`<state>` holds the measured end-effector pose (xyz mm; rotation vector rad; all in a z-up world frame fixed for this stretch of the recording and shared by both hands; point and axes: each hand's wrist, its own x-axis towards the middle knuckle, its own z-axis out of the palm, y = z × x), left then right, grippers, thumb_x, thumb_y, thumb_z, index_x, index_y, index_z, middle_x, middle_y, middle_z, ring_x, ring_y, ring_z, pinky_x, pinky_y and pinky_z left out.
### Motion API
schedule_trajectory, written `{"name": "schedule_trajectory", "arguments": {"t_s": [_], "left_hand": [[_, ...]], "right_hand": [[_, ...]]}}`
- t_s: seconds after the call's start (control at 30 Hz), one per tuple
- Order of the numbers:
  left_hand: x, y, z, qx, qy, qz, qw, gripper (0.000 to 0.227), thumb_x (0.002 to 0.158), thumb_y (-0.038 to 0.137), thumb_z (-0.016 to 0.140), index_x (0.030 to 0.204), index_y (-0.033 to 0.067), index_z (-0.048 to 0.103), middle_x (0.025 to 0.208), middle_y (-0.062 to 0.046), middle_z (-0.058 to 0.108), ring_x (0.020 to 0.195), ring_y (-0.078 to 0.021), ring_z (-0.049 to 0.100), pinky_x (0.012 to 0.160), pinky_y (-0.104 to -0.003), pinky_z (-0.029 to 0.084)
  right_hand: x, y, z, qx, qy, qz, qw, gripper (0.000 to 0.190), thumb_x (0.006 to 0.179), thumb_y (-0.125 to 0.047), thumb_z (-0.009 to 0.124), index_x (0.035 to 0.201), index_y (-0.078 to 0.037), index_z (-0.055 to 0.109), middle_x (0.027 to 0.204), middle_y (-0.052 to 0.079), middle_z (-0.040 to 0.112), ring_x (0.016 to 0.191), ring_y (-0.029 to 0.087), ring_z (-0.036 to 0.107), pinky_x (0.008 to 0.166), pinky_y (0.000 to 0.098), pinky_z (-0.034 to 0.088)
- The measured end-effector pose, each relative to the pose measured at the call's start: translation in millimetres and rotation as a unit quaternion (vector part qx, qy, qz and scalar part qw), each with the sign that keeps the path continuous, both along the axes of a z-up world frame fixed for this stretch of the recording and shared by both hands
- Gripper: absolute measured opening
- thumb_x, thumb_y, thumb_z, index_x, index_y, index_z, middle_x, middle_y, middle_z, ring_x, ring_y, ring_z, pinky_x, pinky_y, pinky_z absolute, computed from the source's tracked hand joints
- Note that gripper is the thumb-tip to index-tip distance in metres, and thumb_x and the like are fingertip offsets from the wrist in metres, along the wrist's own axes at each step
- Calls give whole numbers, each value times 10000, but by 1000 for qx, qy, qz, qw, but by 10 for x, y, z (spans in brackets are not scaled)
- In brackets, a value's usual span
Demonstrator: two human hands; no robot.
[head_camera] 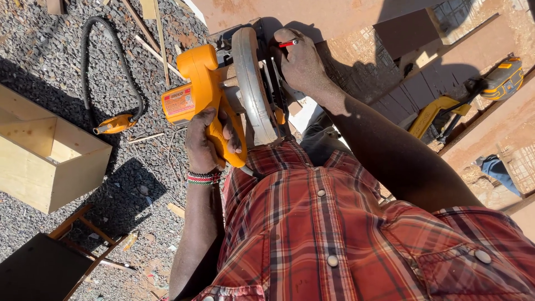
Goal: Measuring wooden boards with a tape measure, marking them with a pencil, and cutting them using a circular saw.
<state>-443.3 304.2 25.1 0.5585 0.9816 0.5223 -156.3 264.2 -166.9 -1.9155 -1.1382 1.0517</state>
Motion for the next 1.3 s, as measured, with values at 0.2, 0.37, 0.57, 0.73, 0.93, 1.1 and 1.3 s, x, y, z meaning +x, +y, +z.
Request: {"name": "schedule_trajectory", "arguments": {"t_s": [0.2,0.37,0.57,0.73,0.93,1.1,1.3], "left_hand": [[21,9,-16,20,10,-19,1000,440,1149,371,535,1102,-46,666,705,-164,635,514,-315,637,527,-427,615],[-19,13,-41,57,11,-30,998,470,1184,360,484,1134,-74,657,708,-187,619,531,-336,655,542,-422,626],[-9,27,-41,19,3,-26,999,423,1147,371,539,1100,-36,645,733,-136,625,521,-300,639,530,-439,619],[77,-41,-53,10,5,48,999,319,1119,296,637,1089,-20,659,656,-130,526,424,-319,658,533,-469,649],[324,70,249,-20,-49,-33,998,330,1134,339,664,1126,10,658,696,-167,586,455,-328,682,553,-480,666],[407,151,-101,27,-79,-162,983,290,1150,301,640,1124,12,653,707,-180,604,455,-338,683,554,-469,653],[1930,-508,602,-11,-135,-260,956,332,1126,324,651,1147,-6,679,783,-242,659,574,-443,762,675,-543,690]], "right_hand": [[20,-284,-154,0,43,18,999,242,1061,8,636,1275,-77,562,1116,78,517,1042,251,483,929,424,396],[-78,-181,504,132,83,-34,987,164,1178,11,630,1059,-64,714,956,33,695,892,165,649,829,320,594],[-138,-94,352,16,80,-112,990,426,1194,-196,731,1572,-10,665,1576,196,753,1470,357,727,1289,483,612],[-224,-774,16,94,93,-132,982,273,1090,-60,770,1360,-50,809,975,196,810,990,297,845,931,481,675],[-783,-996,214,-11,479,-315,819,248,1193,-151,745,1049,29,839,968,221,796,921,194,702,979,363,566],[-781,-1179,44,57,482,-433,760,361,1191,-394,828,1251,-39,825,1085,169,809,1009,182,738,995,372,557],[453,-2331,581,39,-36,-290,956,203,1199,-255,771,1331,-102,792,1180,130,735,1107,234,790,944,366,602]]}}
